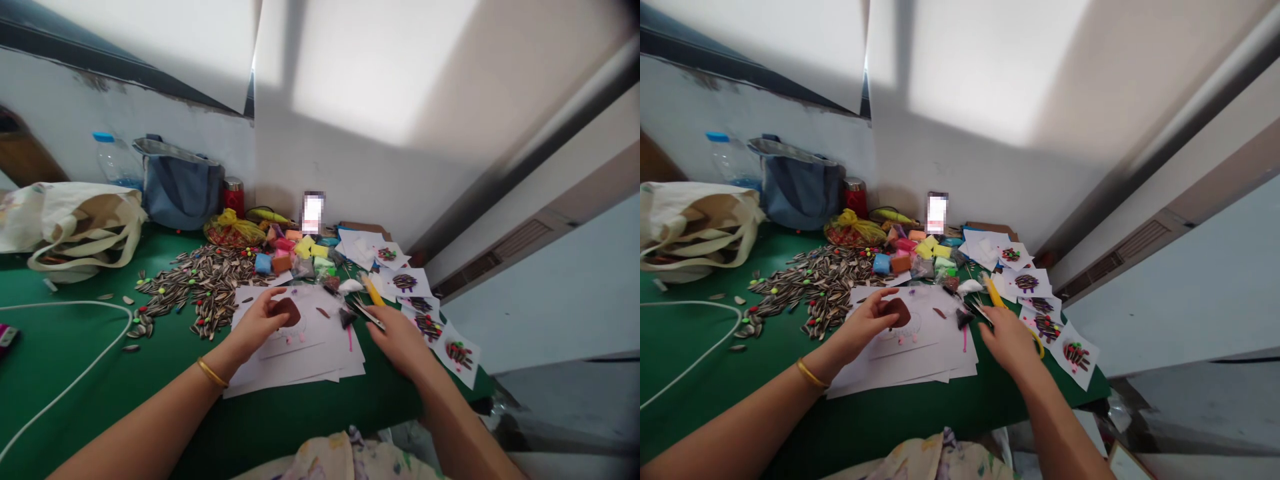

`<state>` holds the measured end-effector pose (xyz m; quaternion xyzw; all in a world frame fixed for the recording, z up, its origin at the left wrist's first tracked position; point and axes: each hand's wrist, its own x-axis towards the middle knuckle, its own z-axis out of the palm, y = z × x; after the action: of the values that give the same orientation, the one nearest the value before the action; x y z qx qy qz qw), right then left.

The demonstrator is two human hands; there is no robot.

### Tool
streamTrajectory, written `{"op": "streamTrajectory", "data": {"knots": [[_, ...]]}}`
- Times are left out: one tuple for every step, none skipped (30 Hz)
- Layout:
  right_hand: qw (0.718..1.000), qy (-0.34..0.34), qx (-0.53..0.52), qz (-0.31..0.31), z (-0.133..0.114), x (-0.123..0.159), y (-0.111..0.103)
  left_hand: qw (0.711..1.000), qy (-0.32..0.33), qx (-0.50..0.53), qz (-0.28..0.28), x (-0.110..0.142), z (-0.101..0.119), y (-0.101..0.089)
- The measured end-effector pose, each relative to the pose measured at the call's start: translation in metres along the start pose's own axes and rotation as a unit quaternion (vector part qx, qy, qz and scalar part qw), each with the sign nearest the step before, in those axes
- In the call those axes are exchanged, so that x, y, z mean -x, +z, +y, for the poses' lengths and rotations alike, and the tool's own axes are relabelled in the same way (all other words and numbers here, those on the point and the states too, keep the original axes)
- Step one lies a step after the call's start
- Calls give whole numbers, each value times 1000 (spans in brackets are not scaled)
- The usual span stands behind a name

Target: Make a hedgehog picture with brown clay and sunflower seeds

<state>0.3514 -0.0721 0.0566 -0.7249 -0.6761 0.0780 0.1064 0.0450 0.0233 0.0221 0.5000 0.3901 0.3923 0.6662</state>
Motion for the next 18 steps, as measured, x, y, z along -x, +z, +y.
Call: {"op": "streamTrajectory", "data": {"knots": [[998, -35, -49, 0, -16, -5, 3, 1000, -6, -13, -5, 0, 0, 0], [993, -73, -96, -7, -32, -10, 7, 1000, -10, -26, -11, 1, 1, 0], [985, -104, -136, -12, -47, -15, 12, 999, -10, -40, -19, 1, 1, 1], [977, -125, -171, -7, -61, -21, 18, 998, -7, -51, -25, 1, 2, 1], [970, -133, -204, -9, -73, -27, 24, 998, -3, -61, -30, 2, 2, 1], [963, -135, -235, -13, -83, -33, 29, 997, 0, -66, -35, 2, 2, 1], [955, -139, -262, -24, -92, -39, 33, 997, 2, -67, -45, 2, 2, 1], [947, -144, -285, -29, -99, -45, 36, 996, 2, -62, -59, 2, 2, 1], [942, -152, -300, -27, -105, -50, 39, 996, 4, -55, -75, 3, 1, 1], [938, -160, -306, -24, -110, -55, 40, 995, 7, -46, -89, 3, 0, 1], [936, -167, -310, -23, -114, -60, 41, 995, 12, -38, -97, 3, -1, 1], [933, -171, -316, -25, -117, -63, 41, 995, 17, -32, -98, 3, -2, 1], [931, -172, -321, -35, -119, -66, 42, 995, 21, -27, -93, 2, -3, 1], [928, -168, -328, -45, -121, -68, 42, 996, 22, -24, -86, 2, -4, 0], [926, -159, -338, -56, -122, -69, 42, 996, 23, -23, -78, 1, -5, 0], [923, -146, -351, -64, -122, -70, 43, 997, 24, -28, -67, 0, -5, -1], [919, -128, -366, -62, -121, -71, 44, 998, 31, -42, -47, 0, -5, -2], [916, -107, -384, -50, -120, -71, 46, 997, 44, -65, -16, -1, -5, -3]]}}
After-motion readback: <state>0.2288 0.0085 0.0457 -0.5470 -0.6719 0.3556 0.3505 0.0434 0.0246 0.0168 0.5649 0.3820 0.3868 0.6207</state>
